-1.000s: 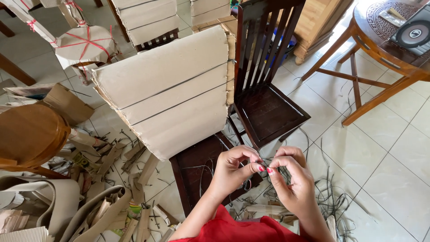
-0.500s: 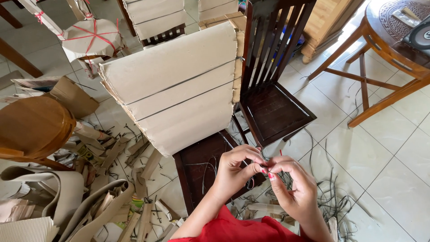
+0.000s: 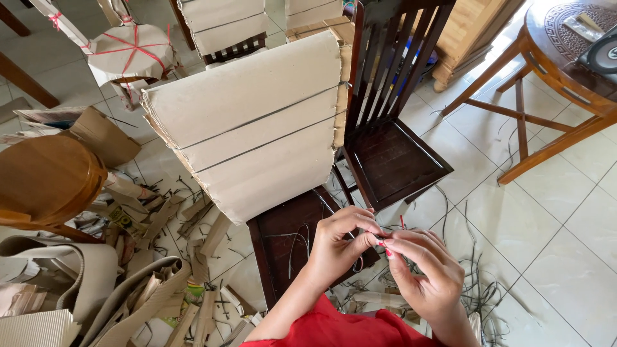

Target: Untangling, gathering, and cutting thin black strings from a large pile on the floor for packaging.

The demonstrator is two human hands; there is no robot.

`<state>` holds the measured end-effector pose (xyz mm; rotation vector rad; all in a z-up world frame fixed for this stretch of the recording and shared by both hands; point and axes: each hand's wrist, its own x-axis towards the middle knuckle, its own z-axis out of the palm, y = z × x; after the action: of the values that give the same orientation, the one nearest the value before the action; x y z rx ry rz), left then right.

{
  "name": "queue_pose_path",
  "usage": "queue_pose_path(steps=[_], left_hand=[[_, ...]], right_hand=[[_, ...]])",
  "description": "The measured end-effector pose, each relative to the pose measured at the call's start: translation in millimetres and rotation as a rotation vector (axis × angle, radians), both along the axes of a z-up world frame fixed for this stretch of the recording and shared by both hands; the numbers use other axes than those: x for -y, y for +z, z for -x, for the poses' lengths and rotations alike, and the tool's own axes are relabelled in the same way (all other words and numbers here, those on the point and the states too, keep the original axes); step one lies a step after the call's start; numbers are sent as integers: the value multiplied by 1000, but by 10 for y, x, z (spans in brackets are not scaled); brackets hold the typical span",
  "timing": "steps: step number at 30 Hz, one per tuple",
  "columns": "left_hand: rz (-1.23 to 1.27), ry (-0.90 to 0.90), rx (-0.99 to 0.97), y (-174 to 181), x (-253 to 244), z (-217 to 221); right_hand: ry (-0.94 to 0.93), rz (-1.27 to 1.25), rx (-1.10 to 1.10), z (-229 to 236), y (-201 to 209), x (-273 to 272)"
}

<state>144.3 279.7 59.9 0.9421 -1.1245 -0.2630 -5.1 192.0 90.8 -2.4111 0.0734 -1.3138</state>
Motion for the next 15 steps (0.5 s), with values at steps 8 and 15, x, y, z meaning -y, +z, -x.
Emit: queue_pose_path(steps=[8, 15], left_hand=[[8, -16, 44, -25, 28, -28], [-3, -41, 71, -29, 29, -40]], right_hand=[[-10, -369, -149, 76, 250, -26], [-43, -370, -239, 120, 253, 54]])
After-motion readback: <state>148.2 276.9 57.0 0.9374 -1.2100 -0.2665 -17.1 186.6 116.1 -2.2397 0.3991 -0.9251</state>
